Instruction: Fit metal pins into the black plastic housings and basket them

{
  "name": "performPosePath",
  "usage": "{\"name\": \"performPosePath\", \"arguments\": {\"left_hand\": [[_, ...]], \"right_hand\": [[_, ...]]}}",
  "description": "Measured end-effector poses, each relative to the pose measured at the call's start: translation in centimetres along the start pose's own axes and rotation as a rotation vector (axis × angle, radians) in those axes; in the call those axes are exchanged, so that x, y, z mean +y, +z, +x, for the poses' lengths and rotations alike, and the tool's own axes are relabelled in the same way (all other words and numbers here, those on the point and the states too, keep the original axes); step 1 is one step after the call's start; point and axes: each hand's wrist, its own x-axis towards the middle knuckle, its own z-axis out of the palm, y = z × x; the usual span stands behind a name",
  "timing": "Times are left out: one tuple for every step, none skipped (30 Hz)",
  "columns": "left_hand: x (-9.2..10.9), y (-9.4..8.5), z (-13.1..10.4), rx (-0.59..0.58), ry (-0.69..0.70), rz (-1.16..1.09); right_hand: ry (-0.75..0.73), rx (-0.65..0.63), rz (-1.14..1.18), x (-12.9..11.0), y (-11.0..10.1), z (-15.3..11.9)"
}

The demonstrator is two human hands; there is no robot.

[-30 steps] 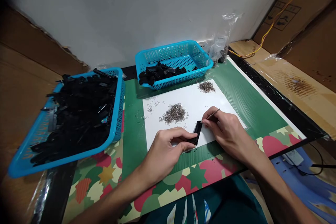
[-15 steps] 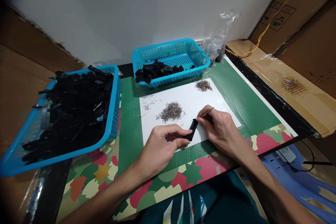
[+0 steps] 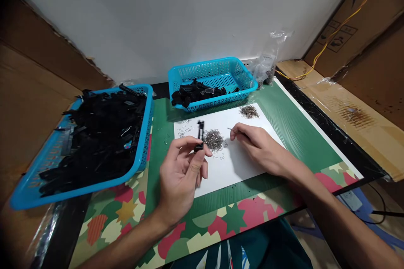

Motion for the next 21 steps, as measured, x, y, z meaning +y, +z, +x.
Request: {"name": "performPosePath", "arguments": {"left_hand": [[-0.1, 0.0, 0.1, 0.012, -0.013, -0.009], [-0.1, -0.1, 0.2, 0.015, -0.027, -0.013], [-0.1, -0.1, 0.2, 0.011, -0.043, -0.011], [-0.1, -0.1, 0.3, 0.005, -0.056, -0.006], [-0.1, -0.2, 0.3, -0.002, -0.063, -0.002], [-0.1, -0.2, 0.3, -0.009, -0.064, -0.001], [-0.1, -0.2, 0.3, -0.016, -0.061, -0.002], [0.0, -0.2, 0.3, -0.021, -0.058, -0.003], [0.0, -0.2, 0.3, -0.024, -0.056, -0.004], [0.0, -0.2, 0.3, -0.024, -0.057, -0.004], [0.0, -0.2, 0.3, -0.025, -0.061, -0.005], [-0.1, -0.2, 0.3, -0.028, -0.068, -0.004], [-0.1, -0.2, 0.2, -0.033, -0.075, -0.002], [-0.1, -0.2, 0.2, -0.040, -0.082, 0.002], [-0.2, -0.2, 0.2, -0.047, -0.085, 0.007], [-0.2, -0.3, 0.1, -0.054, -0.087, 0.013], [-0.3, -0.3, 0.1, -0.060, -0.087, 0.017], [-0.3, -0.3, 0.1, -0.063, -0.084, 0.020], [-0.3, -0.3, 0.1, -0.065, -0.081, 0.021], [-0.3, -0.3, 0.1, -0.067, -0.079, 0.020], [-0.3, -0.3, 0.1, -0.067, -0.078, 0.019]], "right_hand": [[0.014, -0.013, -0.080, -0.2, 0.1, 0.5], [0.019, -0.016, -0.139, -0.3, 0.3, 0.9], [0.017, -0.016, -0.183, -0.3, 0.5, 1.3], [0.008, -0.018, -0.214, -0.2, 0.6, 1.7], [-0.003, -0.019, -0.234, -0.1, 0.8, 2.0], [-0.011, -0.019, -0.246, 0.0, 0.9, 2.1], [-0.017, -0.018, -0.249, 0.1, 1.0, 2.2], [-0.019, -0.016, -0.246, 0.2, 1.1, 2.2], [-0.019, -0.014, -0.237, 0.2, 1.2, 2.2], [-0.018, -0.011, -0.226, 0.2, 1.2, 2.1], [-0.017, -0.010, -0.218, 0.2, 1.2, 2.0], [-0.016, -0.007, -0.215, 0.2, 1.2, 1.9], [-0.014, -0.002, -0.219, 0.2, 1.2, 1.8], [-0.012, 0.003, -0.226, 0.2, 1.2, 1.8], [-0.012, 0.004, -0.234, 0.2, 1.2, 1.7], [-0.014, 0.003, -0.241, 0.2, 1.3, 1.7], [-0.017, 0.001, -0.244, 0.2, 1.3, 1.7], [-0.019, -0.005, -0.244, 0.3, 1.3, 1.7], [-0.019, -0.012, -0.241, 0.3, 1.4, 1.8], [-0.019, -0.020, -0.235, 0.3, 1.4, 1.8], [-0.016, -0.029, -0.229, 0.4, 1.5, 1.8]]}}
